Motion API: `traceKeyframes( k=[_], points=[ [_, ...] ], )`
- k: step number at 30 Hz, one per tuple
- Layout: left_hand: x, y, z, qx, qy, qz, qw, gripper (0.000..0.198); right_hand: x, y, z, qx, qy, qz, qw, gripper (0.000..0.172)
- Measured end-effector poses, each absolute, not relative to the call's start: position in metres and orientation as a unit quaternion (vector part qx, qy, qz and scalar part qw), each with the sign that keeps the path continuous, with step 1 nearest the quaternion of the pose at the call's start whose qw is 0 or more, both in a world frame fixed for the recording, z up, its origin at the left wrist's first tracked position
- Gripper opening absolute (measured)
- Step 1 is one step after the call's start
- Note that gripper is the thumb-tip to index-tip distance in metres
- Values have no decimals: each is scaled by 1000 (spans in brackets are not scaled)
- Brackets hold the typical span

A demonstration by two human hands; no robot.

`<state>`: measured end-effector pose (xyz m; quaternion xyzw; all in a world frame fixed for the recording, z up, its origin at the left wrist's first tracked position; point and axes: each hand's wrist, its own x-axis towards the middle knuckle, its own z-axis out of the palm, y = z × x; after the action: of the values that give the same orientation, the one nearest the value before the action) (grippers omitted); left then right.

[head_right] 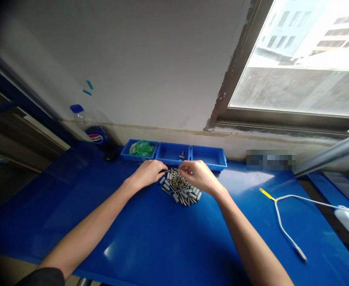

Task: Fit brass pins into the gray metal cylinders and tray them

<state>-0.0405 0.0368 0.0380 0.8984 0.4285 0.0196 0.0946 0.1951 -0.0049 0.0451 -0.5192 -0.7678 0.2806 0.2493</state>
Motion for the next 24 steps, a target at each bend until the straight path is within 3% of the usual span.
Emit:
traceKeyframes(
  k=[6,24],
  points=[
    [-36,38,33,894,442,18,63,17,180,3,36,-526,-731,297,316,18],
    [-42,39,34,906,421,32,34,11,177,0,21,-542,-719,296,319,16]
  ],
)
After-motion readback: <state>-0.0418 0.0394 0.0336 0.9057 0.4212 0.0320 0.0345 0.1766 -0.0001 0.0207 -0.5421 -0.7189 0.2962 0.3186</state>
